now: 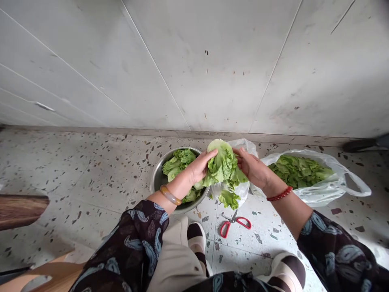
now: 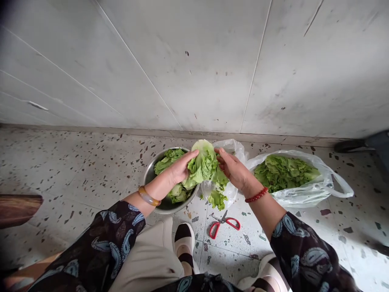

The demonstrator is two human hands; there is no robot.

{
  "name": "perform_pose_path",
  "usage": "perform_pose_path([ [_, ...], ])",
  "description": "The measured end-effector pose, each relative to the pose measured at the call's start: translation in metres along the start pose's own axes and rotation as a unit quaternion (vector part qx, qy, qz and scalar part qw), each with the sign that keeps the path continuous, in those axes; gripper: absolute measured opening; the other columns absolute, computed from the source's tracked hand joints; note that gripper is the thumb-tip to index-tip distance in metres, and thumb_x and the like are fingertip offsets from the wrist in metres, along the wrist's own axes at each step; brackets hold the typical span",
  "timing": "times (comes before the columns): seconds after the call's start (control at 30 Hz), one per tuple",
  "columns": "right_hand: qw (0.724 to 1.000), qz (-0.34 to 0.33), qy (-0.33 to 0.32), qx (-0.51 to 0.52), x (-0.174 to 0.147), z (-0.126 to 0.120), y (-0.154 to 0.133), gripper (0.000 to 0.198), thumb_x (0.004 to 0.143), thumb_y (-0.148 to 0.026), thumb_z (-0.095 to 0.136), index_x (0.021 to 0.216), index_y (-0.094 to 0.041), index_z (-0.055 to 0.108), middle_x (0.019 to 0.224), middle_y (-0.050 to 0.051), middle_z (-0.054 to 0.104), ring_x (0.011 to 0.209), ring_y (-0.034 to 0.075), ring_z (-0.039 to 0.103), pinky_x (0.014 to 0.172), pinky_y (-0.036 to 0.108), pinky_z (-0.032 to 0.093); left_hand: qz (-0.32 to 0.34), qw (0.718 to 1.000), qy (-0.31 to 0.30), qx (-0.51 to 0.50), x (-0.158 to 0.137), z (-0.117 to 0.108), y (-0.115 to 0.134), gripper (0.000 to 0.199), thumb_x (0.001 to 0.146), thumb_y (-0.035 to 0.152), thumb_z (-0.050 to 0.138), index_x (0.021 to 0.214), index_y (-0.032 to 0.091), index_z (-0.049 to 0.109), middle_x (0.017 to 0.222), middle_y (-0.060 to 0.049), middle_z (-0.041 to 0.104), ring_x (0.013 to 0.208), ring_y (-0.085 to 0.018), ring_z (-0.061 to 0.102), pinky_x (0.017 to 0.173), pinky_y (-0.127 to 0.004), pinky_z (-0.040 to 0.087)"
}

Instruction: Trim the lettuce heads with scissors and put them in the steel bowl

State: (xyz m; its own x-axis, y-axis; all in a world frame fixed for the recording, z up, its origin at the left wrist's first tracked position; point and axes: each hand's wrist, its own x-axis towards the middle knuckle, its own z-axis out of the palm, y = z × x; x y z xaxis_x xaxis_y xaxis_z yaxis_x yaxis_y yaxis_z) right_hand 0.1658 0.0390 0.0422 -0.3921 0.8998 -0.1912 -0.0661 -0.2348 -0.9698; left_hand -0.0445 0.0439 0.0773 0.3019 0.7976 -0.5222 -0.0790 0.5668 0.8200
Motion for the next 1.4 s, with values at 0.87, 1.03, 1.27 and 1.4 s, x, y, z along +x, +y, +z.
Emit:
perform_pose_path([
  [0.87,0.977,0.108,0.0,0.183,-0.009,0.054,0.045,0.06,0.094,-0.07,0.063,0.132,-0.025,0.064,0.123,0.008,0.076,0.108,0.025,0.072,0.092,0.038,0.062,0.029,0.997,-0.077,0.003,-0.017,-0.025,-0.031,0.066,0.075,0.051,0.088,0.125,0.013,0.069,0.115,-0.015,0.078,0.111,-0.033,0.072,0.101,-0.045,0.055],
  [1.03,0.988,0.126,0.032,0.082,-0.02,0.029,0.031,0.051,0.102,-0.064,0.057,0.131,-0.024,0.066,0.119,0.009,0.075,0.103,0.021,0.072,0.083,0.034,0.062,-0.021,0.993,-0.025,-0.109,-0.011,-0.038,-0.037,0.04,0.078,0.048,0.083,0.099,0.015,0.072,0.097,-0.012,0.081,0.107,-0.032,0.075,0.097,-0.041,0.059],
  [1.27,0.87,0.23,-0.344,-0.27,-0.093,0.012,0.124,0.036,0.106,-0.046,0.055,0.109,-0.02,0.08,0.102,0.01,0.08,0.089,0.023,0.077,0.078,0.036,0.062,-0.028,0.971,0.096,-0.215,0.003,-0.057,-0.038,0.03,0.09,0.048,0.065,0.1,0.02,0.069,0.086,-0.004,0.079,0.107,-0.031,0.075,0.098,-0.039,0.059],
  [1.4,0.817,0.201,-0.242,-0.483,-0.135,0.029,0.195,0.045,0.088,-0.013,0.071,0.133,-0.017,0.072,0.136,0.021,0.07,0.127,0.037,0.067,0.105,0.047,0.054,-0.018,0.968,0.12,-0.22,0.005,-0.057,-0.043,0.031,0.088,0.047,0.066,0.111,0.027,0.071,0.101,-0.002,0.081,0.116,-0.032,0.073,0.098,-0.044,0.061],
])
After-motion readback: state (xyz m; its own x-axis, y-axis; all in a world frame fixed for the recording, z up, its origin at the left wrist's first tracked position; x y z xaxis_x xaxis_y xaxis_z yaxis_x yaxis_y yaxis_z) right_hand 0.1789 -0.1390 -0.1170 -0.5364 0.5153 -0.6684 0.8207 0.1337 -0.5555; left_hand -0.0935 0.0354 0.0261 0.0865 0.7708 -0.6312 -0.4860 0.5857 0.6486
